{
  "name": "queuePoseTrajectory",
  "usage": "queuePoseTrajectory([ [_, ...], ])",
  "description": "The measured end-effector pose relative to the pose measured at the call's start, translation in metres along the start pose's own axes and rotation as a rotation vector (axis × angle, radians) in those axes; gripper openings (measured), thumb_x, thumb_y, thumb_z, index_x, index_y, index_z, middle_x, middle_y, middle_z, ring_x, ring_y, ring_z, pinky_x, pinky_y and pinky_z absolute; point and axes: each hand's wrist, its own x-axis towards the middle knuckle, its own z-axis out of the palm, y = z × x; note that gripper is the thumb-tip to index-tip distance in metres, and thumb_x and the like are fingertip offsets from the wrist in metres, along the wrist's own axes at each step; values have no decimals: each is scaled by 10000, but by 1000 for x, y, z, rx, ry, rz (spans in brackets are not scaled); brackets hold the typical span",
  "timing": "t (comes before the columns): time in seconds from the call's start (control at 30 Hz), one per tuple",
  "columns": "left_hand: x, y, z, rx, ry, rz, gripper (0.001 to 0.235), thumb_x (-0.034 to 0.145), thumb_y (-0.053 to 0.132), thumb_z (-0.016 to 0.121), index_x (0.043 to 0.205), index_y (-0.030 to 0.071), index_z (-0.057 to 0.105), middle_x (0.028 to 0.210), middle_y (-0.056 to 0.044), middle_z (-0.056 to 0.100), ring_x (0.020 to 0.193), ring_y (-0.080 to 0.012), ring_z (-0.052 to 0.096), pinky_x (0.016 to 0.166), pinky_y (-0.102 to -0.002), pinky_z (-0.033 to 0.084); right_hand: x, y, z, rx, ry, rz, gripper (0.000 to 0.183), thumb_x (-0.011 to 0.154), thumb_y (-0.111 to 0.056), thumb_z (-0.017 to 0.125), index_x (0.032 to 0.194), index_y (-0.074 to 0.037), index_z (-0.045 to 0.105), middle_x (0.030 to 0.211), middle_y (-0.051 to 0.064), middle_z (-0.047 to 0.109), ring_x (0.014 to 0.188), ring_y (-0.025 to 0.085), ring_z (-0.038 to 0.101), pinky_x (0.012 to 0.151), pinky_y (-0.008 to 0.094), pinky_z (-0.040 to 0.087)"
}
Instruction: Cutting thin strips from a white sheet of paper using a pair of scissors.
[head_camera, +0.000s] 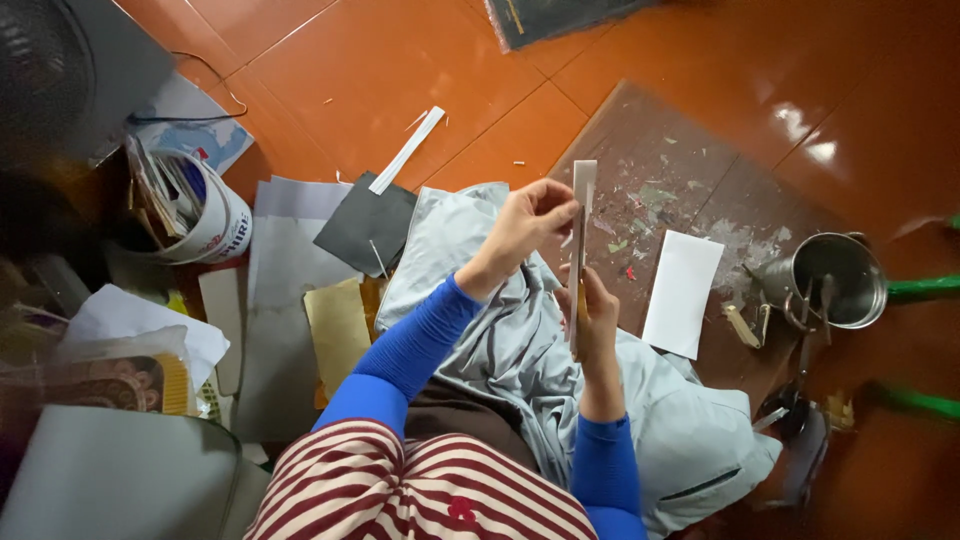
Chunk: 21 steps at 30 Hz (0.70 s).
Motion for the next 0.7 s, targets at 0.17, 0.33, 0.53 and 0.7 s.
queuePoseTrajectory([
  [0.17,7,4,-6,-30,-10,69,155,1011,127,676,1065,-18,668,943,-41,733,821,-94,685,749,-258,584,-3,-1,0,46,-32,13,348,923,-274,773,1203,-93,674,703,-61,547,554,26,512,490,216,428],
  [0.33,5,6,-5,-10,-3,81,161,1006,135,679,1070,-12,664,943,-29,730,820,-83,678,739,-252,578,3,9,-1,74,-57,3,422,904,-319,782,1232,-81,664,738,-68,565,564,24,510,481,214,423],
  [0.53,2,-14,-2,93,-49,123,138,994,118,705,1040,-11,689,905,-5,709,795,-72,634,711,-242,547,2,3,0,-58,-43,-183,496,989,-443,698,1318,-79,626,764,-70,445,689,18,414,586,196,350],
  [0.7,-3,-10,0,63,-55,77,136,994,118,705,1021,-14,692,873,-8,704,774,-81,636,707,-250,551,4,18,-1,97,-32,-71,382,966,-272,732,1258,-41,644,790,-66,478,679,31,427,564,213,339],
])
